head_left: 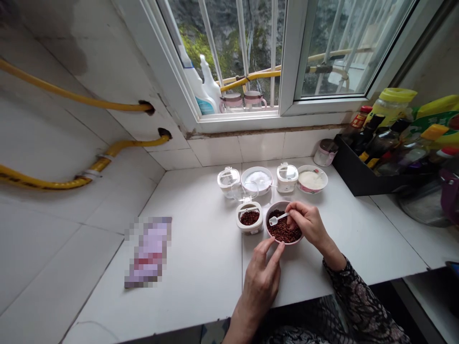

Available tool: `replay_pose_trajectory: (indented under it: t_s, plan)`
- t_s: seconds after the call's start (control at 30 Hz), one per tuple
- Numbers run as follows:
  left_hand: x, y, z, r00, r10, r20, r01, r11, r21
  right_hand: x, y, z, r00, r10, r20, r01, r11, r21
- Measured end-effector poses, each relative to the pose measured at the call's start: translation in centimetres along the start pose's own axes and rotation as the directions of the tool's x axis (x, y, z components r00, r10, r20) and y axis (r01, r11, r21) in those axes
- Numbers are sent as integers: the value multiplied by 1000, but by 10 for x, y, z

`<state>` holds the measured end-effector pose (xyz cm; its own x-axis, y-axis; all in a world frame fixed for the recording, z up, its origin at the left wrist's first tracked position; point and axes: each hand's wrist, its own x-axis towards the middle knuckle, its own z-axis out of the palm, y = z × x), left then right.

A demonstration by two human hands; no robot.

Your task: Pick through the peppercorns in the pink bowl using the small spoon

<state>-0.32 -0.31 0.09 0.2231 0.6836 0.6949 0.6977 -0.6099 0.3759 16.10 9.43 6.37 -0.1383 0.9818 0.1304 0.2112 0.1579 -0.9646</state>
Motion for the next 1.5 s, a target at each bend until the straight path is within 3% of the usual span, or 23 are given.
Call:
replay_pose_trajectory:
  t_s: [0.13,0.37,0.83,0.97,1.13,1.3,1.5]
  plan:
    - [1,0,0,1000,4,-1,-4,1000,3,1,-1,-2,998,57,-8,-56,996,68]
    - [1,1,-1,1000,8,-9,-8,1000,-7,-1,1,1,996,-11,90,18,998,-68]
    - [-1,0,0,1000,-13,0,13,1000,-22,2,-6,-8,988,152,15,-152,966,209]
    - [-1,0,0,1000,-14,1,14,1000,-24,1,-4,-8,994,111,13,-111,985,130]
    - [-1,0,1,1000,-4,-2,4,1000,-26,-2,-3,-4,991,20,132,-19,1000,-5]
    - [0,1,0,1000,-2,-7,2,1000,-18,-2,-5,-6,981,95,170,-108,992,67]
    - [0,0,0,1000,-1,-10,1,1000,-16,1,-8,-11,980,164,110,-183,963,196]
